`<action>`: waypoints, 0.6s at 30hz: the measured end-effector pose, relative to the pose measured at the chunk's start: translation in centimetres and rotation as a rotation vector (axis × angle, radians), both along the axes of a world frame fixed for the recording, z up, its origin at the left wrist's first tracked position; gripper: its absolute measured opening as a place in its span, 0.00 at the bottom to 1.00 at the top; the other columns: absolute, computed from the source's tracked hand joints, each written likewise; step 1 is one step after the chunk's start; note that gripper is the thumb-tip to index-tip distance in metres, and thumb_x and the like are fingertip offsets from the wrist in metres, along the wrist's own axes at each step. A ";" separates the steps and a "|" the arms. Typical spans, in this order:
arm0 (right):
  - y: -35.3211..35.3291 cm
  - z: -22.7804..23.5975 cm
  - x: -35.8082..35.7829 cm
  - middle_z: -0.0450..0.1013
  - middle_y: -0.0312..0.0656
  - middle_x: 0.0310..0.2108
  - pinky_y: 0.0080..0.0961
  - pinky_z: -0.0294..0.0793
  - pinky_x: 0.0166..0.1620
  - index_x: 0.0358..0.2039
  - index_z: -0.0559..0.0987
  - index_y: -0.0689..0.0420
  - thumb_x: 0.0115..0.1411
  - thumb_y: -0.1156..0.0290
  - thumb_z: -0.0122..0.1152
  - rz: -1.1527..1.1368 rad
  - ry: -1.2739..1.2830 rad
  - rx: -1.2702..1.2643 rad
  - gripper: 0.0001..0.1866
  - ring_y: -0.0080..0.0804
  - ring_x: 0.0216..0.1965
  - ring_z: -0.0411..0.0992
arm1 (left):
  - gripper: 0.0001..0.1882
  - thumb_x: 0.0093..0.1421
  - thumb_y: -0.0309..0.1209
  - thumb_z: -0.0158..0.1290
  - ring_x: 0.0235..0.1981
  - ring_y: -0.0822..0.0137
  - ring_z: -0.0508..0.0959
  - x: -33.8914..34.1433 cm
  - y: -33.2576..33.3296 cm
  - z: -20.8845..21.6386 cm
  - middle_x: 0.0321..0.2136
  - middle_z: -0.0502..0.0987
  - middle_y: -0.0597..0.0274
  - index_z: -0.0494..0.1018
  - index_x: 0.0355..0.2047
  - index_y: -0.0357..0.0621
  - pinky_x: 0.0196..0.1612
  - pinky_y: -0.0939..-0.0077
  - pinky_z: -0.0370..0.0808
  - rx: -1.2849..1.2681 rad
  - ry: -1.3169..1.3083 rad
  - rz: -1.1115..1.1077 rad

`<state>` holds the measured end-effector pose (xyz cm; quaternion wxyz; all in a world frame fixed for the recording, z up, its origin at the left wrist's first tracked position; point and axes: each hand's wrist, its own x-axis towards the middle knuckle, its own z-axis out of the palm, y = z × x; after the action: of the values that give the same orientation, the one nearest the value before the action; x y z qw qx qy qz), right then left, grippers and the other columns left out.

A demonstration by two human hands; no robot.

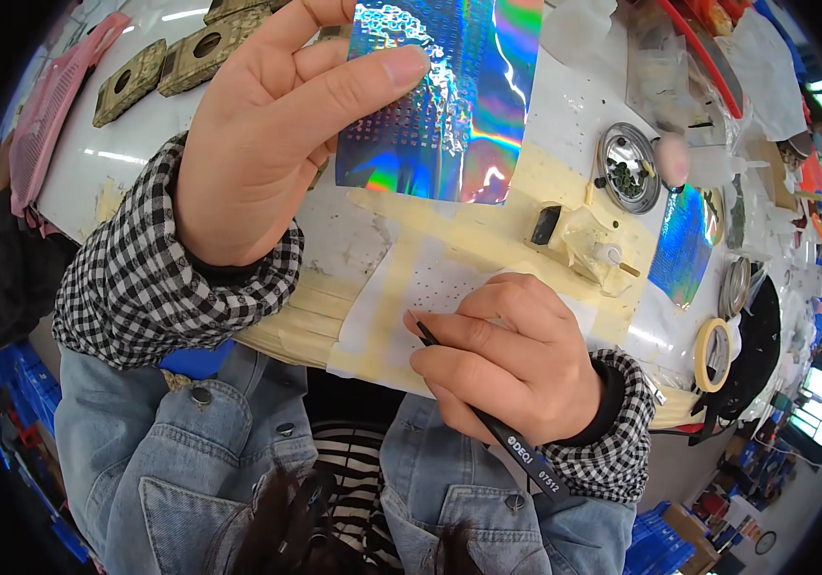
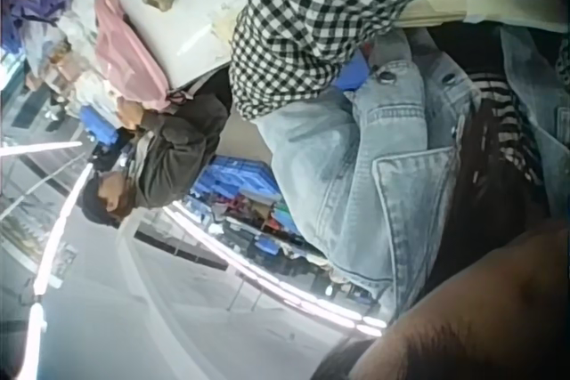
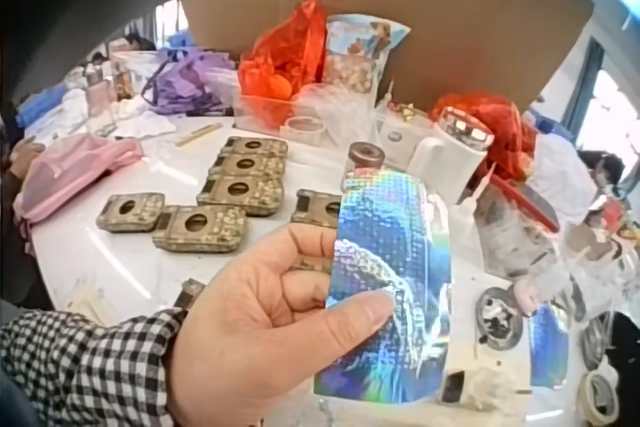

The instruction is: Using a pen and tweezers to mark and manipulate a piece of holographic film at a factory desk.

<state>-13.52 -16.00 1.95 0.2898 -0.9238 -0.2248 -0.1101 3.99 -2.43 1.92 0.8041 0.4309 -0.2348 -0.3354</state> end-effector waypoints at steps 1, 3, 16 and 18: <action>0.0 0.0 0.1 0.77 0.42 0.34 0.30 0.72 0.35 0.29 0.76 0.56 0.41 0.68 0.63 0.010 0.003 -0.018 0.13 0.33 0.33 0.70 | 0.19 0.60 0.22 0.55 0.32 0.74 0.79 0.0 0.0 -0.1 0.33 0.80 0.55 0.62 0.48 0.31 0.35 0.82 0.78 0.001 -0.002 0.000; 0.1 -0.1 0.2 0.77 0.42 0.34 0.29 0.72 0.36 0.29 0.75 0.56 0.42 0.68 0.63 0.031 0.010 -0.053 0.12 0.34 0.33 0.70 | 0.19 0.60 0.22 0.55 0.32 0.75 0.79 -0.1 -0.1 0.0 0.33 0.80 0.55 0.62 0.48 0.31 0.35 0.82 0.78 0.003 -0.002 -0.001; 0.2 0.9 0.1 0.76 0.48 0.42 0.33 0.70 0.42 0.31 0.72 0.57 0.42 0.65 0.61 0.071 0.210 -0.054 0.15 0.40 0.38 0.68 | 0.19 0.60 0.22 0.54 0.31 0.75 0.79 0.1 0.0 0.2 0.33 0.80 0.55 0.62 0.48 0.31 0.35 0.82 0.77 0.010 -0.006 0.000; 0.1 1.0 0.1 0.75 0.49 0.43 0.35 0.69 0.42 0.31 0.72 0.57 0.42 0.65 0.61 0.061 0.274 0.009 0.16 0.42 0.38 0.68 | 0.19 0.60 0.22 0.54 0.31 0.75 0.79 0.0 0.0 0.3 0.33 0.80 0.55 0.62 0.48 0.30 0.35 0.82 0.77 0.013 -0.005 -0.003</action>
<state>-13.41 -15.89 2.99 0.3250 -0.9216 -0.2107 0.0247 4.03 -2.46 2.19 0.8002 0.4364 -0.2356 -0.3371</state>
